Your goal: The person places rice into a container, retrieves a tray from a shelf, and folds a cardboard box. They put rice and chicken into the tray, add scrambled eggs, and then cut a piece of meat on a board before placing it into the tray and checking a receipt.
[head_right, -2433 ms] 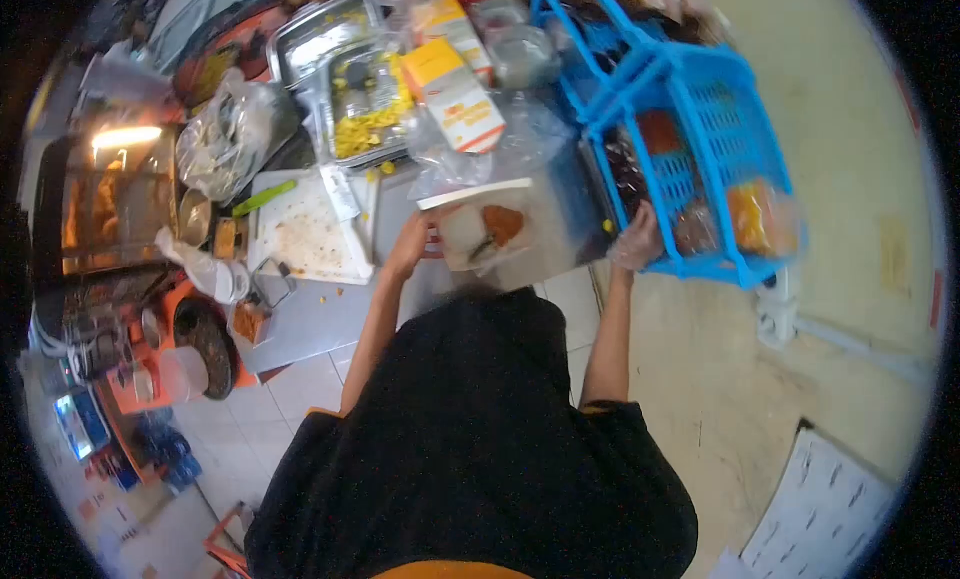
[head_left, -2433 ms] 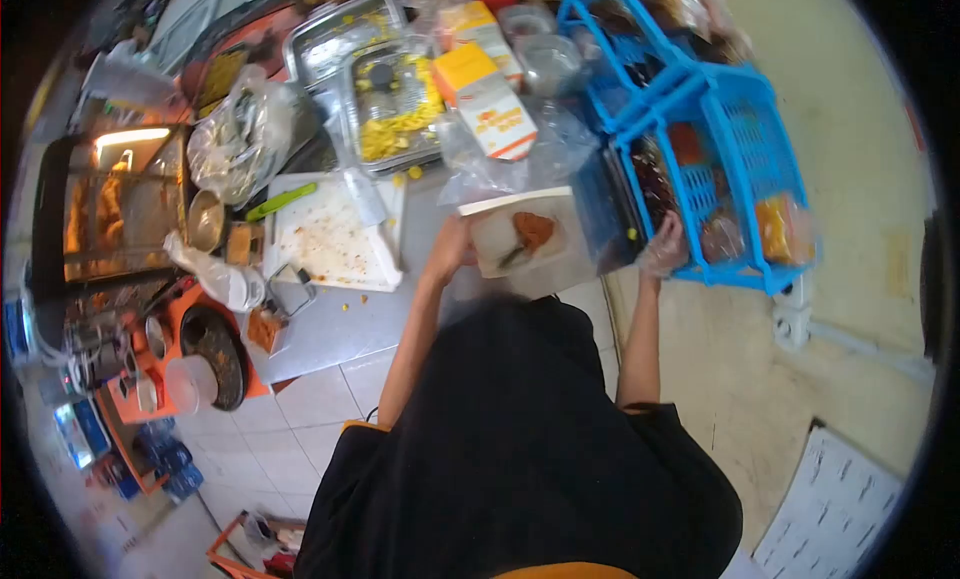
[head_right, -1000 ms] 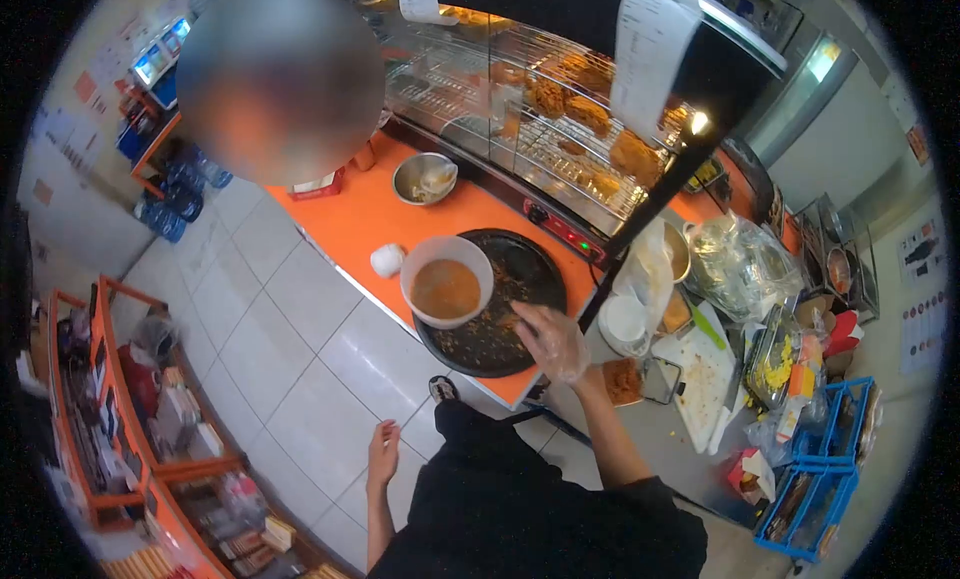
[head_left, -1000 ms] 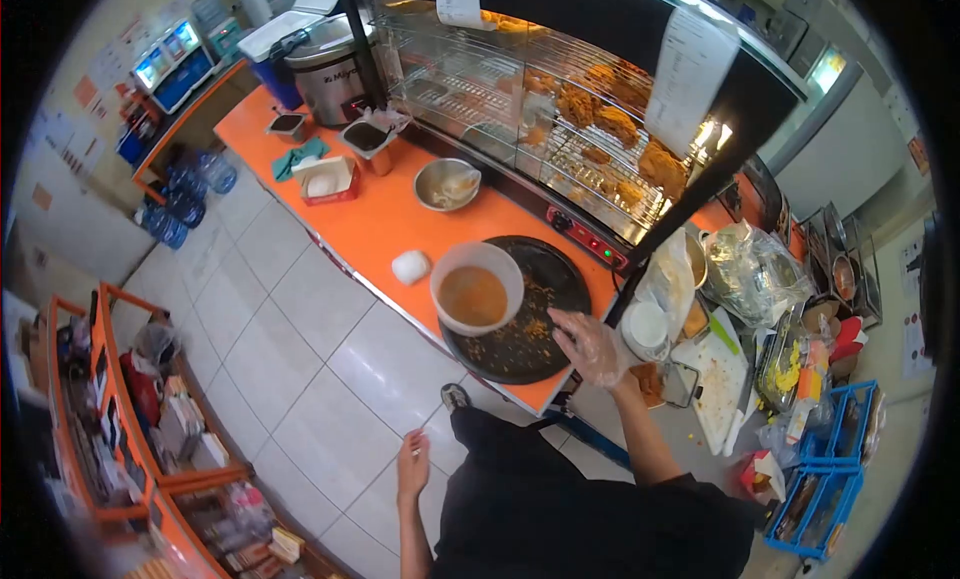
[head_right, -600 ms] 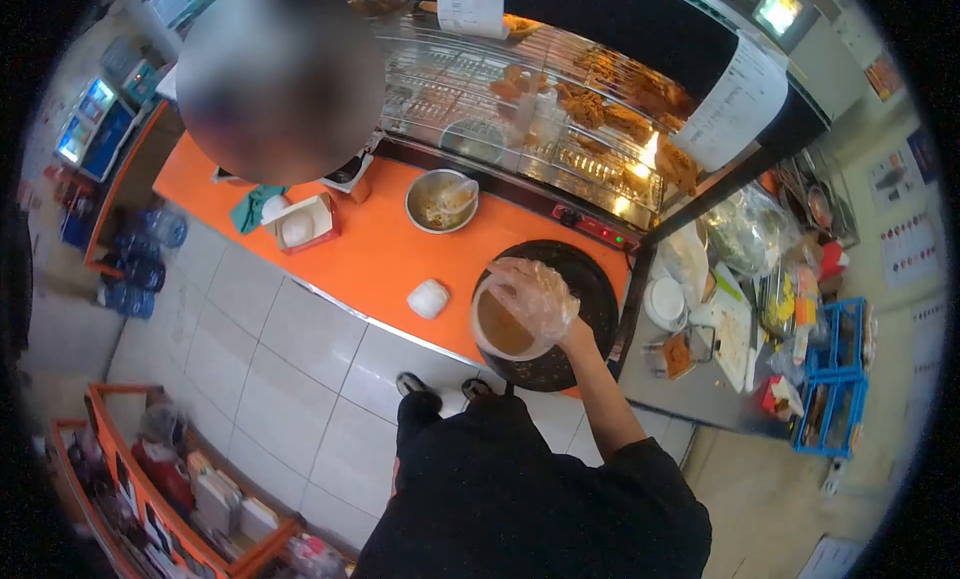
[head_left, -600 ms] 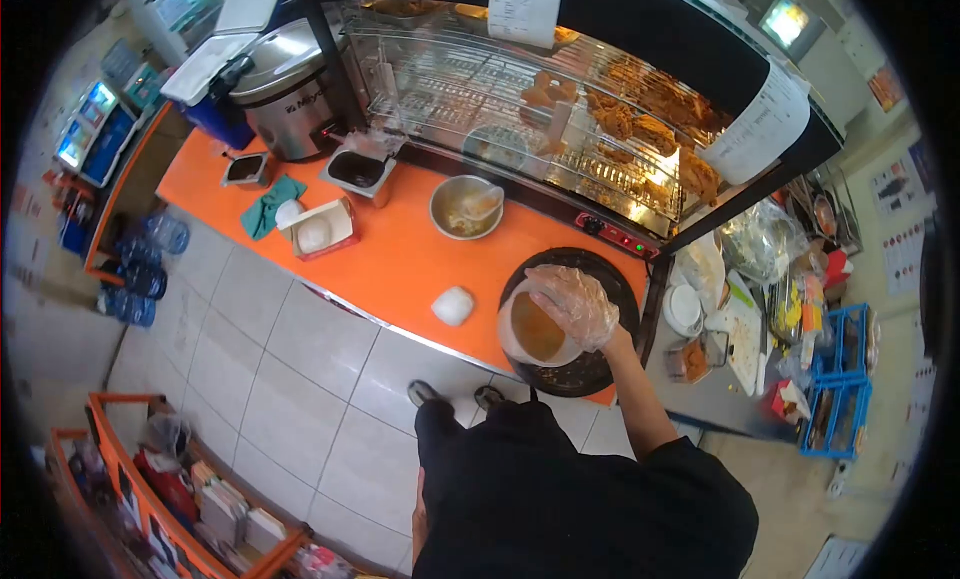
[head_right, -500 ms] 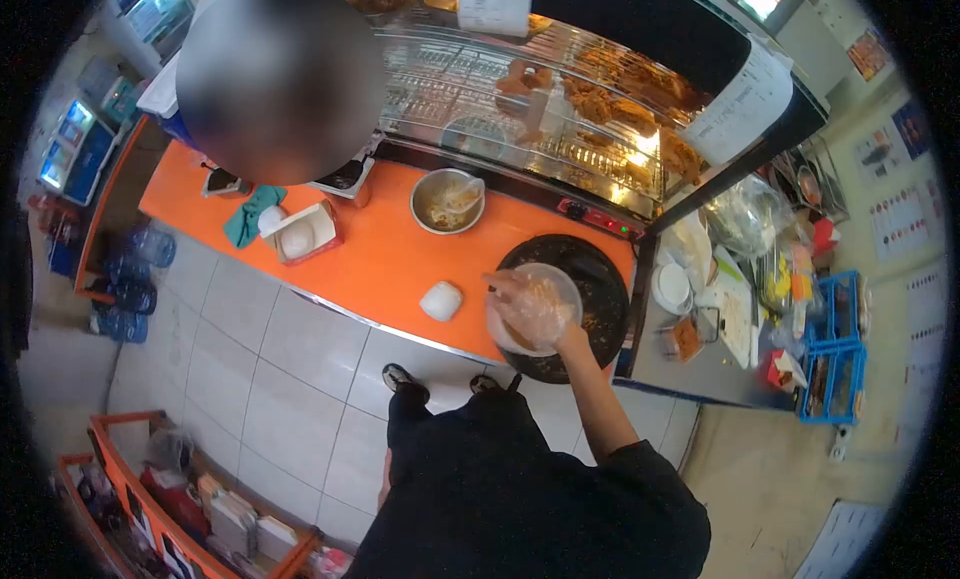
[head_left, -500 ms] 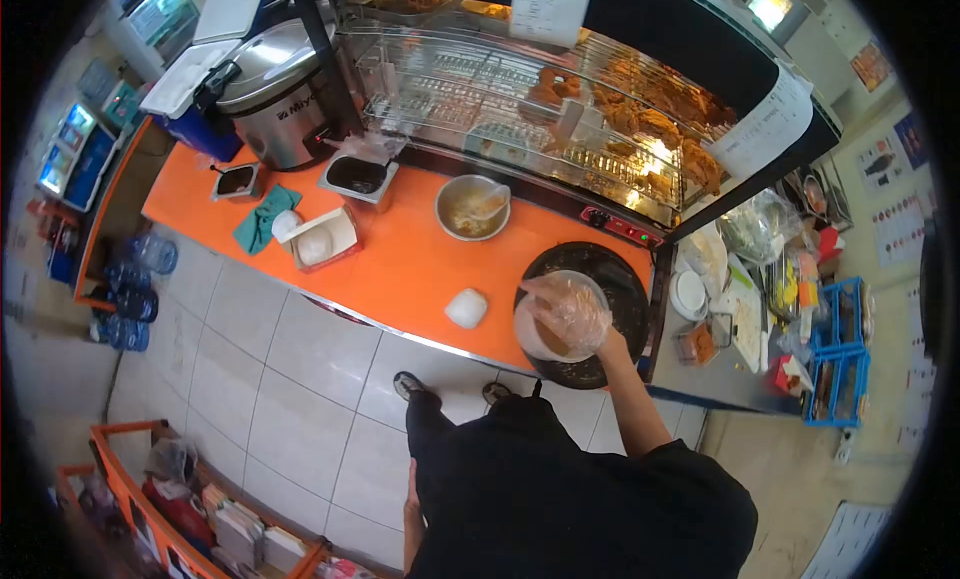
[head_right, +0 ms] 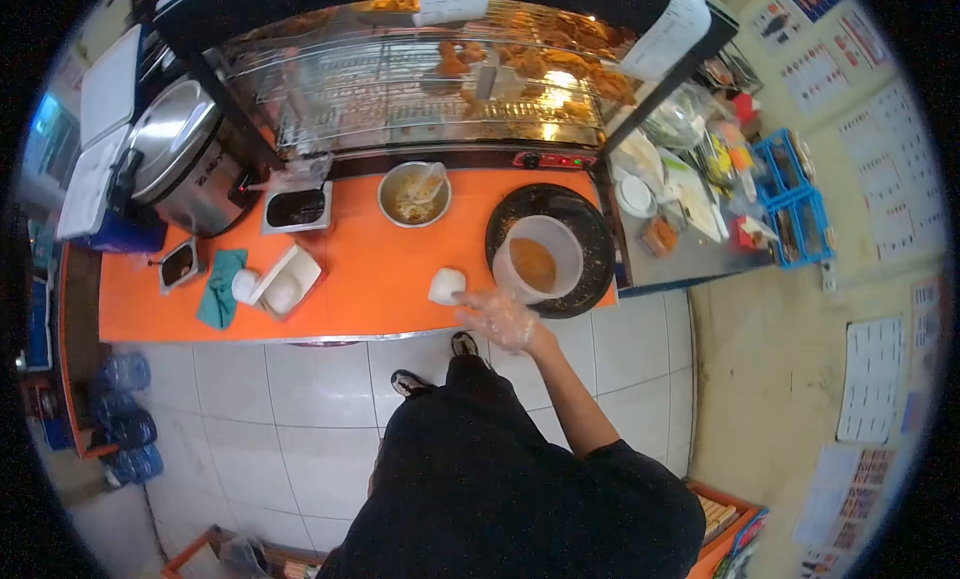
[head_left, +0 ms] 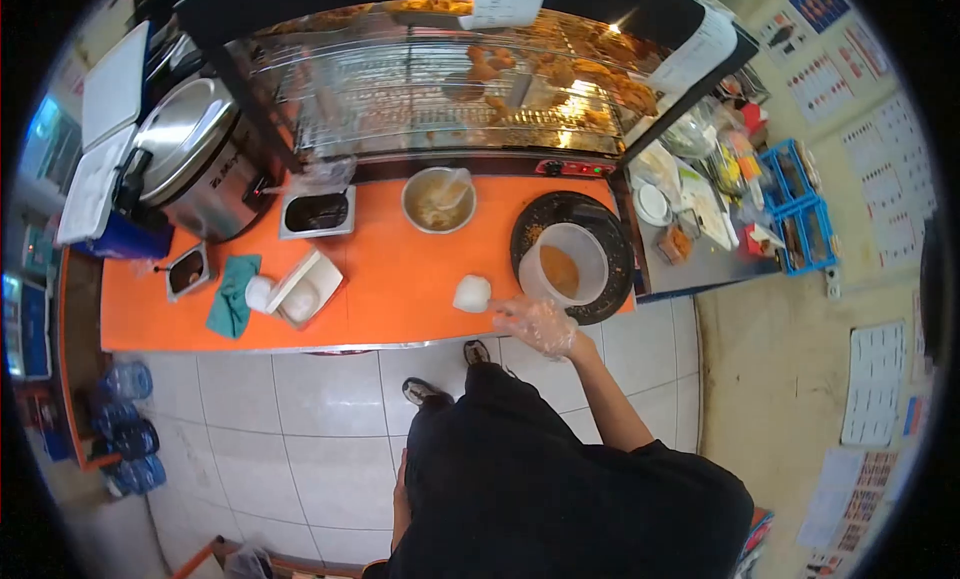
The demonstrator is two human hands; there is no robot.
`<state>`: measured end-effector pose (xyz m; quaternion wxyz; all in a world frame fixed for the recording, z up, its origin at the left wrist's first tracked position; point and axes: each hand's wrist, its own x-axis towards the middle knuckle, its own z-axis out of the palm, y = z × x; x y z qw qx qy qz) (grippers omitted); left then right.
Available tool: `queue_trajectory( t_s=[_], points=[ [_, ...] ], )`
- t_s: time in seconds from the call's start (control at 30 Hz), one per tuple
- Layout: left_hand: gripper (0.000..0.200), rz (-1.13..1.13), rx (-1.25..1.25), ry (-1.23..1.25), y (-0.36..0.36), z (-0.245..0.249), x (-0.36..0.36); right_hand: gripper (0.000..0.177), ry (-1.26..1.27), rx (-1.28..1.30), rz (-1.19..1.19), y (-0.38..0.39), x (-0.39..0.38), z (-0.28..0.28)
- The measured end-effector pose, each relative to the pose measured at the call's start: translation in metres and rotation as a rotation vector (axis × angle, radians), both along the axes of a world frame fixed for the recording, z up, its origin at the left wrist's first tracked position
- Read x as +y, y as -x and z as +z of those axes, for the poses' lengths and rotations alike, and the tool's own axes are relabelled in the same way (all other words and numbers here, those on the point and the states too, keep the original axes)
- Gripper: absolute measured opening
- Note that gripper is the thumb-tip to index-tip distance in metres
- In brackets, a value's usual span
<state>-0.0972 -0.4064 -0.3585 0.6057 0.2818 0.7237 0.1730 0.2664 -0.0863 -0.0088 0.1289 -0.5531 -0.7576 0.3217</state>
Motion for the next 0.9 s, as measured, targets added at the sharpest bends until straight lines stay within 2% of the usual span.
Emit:
queue_trajectory(
  t_s=[0.03, 0.13, 0.23, 0.33, 0.37, 0.4, 0.47, 0.5, 0.6, 0.63, 0.7, 0.8, 0.9],
  points=[
    [0.046, -0.026, -0.004, 0.005, 0.002, -0.002, 0.004, 0.040, -0.002, 0.015, -0.078, -0.007, 0.002, 0.003],
    [0.047, -0.093, 0.005, 0.017, 0.005, -0.005, 0.011, 0.036, -0.344, -0.048, -0.030, -0.044, 0.026, 0.000],
    [0.047, -0.160, 0.026, -0.011, 0.002, -0.011, 0.019, 0.036, -0.218, -0.098, -0.180, -0.062, 0.039, 0.030],
    [0.047, -0.181, 0.116, -0.121, -0.011, -0.030, 0.023, 0.040, -0.226, -0.151, -0.114, -0.087, 0.054, -0.007],
    [0.047, -0.197, 0.156, -0.166, -0.017, -0.032, 0.027, 0.040, -0.105, -0.160, -0.114, -0.073, 0.059, 0.029],
    [0.047, -0.232, 0.194, -0.205, -0.026, -0.038, 0.026, 0.040, -0.290, -0.059, 0.018, -0.088, 0.057, 0.003],
    [0.047, -0.270, 0.242, -0.263, -0.046, -0.048, 0.027, 0.040, -0.167, 0.063, 0.189, -0.060, 0.085, -0.018],
    [0.047, -0.385, 0.314, -0.225, -0.051, -0.039, 0.031, 0.040, -0.083, 0.094, 0.238, -0.046, 0.089, -0.029],
    [0.047, -0.249, 0.303, -0.186, -0.075, -0.021, 0.034, 0.040, 0.174, 0.148, 0.339, -0.026, 0.089, -0.039],
    [0.047, -0.203, 0.310, -0.175, -0.082, -0.015, 0.032, 0.037, 0.314, 0.197, 0.274, -0.012, 0.083, -0.041],
    [0.047, -0.122, 0.323, -0.163, -0.090, -0.012, 0.032, 0.037, 0.312, 0.203, 0.360, 0.022, 0.072, 0.005],
    [0.046, -0.005, 0.307, -0.109, -0.097, 0.001, 0.033, 0.037, 0.265, 0.182, 0.576, 0.045, 0.072, -0.011],
    [0.045, 0.046, 0.339, -0.164, -0.095, -0.007, 0.023, 0.037, 0.291, 0.115, 0.663, 0.062, 0.076, -0.021]
  ],
)
